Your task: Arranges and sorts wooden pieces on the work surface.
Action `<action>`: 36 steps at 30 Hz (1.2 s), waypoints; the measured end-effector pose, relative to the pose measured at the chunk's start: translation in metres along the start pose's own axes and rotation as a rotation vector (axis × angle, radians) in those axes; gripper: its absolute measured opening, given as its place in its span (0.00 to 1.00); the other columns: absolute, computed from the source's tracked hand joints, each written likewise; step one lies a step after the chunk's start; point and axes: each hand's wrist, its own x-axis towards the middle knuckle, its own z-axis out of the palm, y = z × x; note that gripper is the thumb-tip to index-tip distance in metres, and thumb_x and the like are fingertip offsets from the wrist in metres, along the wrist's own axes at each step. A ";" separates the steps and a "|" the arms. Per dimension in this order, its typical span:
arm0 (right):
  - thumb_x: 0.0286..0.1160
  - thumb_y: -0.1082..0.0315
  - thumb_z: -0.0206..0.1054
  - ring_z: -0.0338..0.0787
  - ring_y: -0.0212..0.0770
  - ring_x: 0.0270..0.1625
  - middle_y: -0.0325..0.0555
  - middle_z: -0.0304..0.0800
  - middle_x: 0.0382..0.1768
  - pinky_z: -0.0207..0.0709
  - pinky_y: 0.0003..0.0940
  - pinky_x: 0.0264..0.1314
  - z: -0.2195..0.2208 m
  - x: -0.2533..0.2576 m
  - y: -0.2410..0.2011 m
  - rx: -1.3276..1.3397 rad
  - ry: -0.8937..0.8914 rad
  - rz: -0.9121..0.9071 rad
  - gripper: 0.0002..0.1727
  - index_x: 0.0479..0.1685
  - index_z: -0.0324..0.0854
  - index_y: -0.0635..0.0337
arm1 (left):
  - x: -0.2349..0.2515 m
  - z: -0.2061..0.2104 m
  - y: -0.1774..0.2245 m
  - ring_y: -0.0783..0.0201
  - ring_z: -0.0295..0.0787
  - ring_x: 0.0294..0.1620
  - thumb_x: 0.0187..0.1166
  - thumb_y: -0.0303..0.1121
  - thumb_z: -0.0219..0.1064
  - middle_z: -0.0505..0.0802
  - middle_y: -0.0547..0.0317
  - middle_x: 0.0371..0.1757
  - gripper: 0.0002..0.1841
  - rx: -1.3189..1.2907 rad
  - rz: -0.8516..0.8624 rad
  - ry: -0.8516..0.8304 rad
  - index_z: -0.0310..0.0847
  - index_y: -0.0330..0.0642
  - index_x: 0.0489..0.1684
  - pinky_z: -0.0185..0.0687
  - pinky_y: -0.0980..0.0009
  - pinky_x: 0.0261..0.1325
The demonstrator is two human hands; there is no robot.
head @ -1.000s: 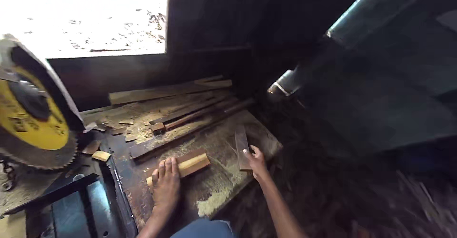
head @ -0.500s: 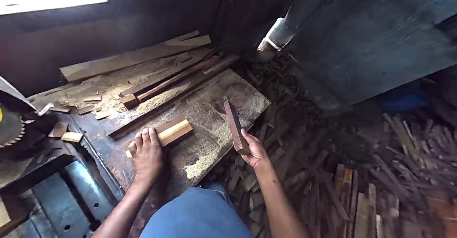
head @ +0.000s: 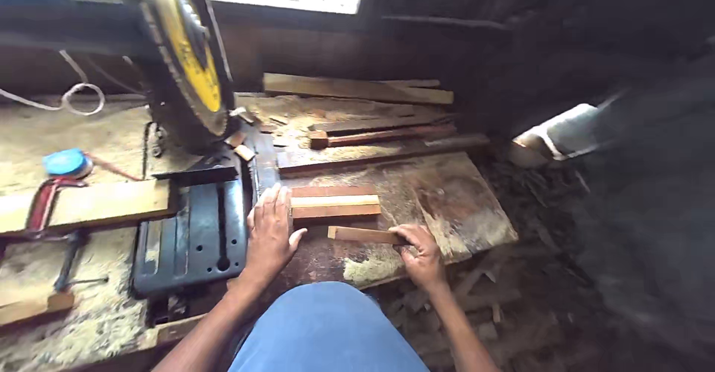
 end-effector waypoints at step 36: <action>0.49 0.49 0.85 0.69 0.65 0.83 0.68 0.70 0.80 0.65 0.56 0.85 0.066 0.054 -0.011 -0.270 -0.010 0.034 0.53 0.80 0.71 0.68 | -0.034 0.069 -0.016 0.59 0.82 0.68 0.81 0.47 0.66 0.92 0.69 0.61 0.15 -0.121 -0.209 0.176 0.93 0.62 0.58 0.63 0.47 0.78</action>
